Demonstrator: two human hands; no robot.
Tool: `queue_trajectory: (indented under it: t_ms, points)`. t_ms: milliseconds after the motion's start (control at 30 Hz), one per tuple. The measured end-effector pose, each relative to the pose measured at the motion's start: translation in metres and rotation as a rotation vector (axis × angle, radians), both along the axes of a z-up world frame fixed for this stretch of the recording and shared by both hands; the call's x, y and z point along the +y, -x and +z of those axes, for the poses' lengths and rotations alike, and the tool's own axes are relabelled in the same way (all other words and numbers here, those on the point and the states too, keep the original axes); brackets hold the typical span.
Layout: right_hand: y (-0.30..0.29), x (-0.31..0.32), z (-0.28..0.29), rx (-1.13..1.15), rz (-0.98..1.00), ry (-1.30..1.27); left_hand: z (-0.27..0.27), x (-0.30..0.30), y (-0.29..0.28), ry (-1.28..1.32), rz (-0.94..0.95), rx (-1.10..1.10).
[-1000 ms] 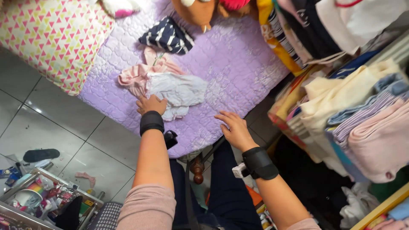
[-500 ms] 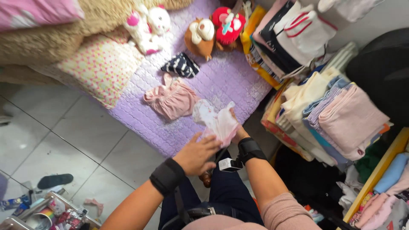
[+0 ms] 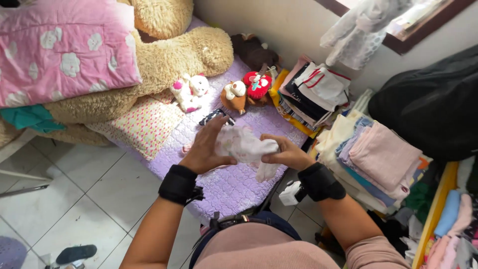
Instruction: Fold and organize various clothing items and a blanket in a bedroom.
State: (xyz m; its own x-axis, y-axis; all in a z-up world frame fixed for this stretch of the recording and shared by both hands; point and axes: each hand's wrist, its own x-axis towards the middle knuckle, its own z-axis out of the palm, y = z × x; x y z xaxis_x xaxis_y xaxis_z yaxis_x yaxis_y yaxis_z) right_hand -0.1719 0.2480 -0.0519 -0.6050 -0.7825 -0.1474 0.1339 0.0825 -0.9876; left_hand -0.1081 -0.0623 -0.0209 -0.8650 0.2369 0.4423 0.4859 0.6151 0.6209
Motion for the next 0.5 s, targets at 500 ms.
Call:
queue_trajectory:
  t_ms: [500]
  points:
    - [-0.023,0.074,0.018,0.533,-0.428,-0.319,-0.026,0.028,0.040,-0.029,-0.254,-0.417]
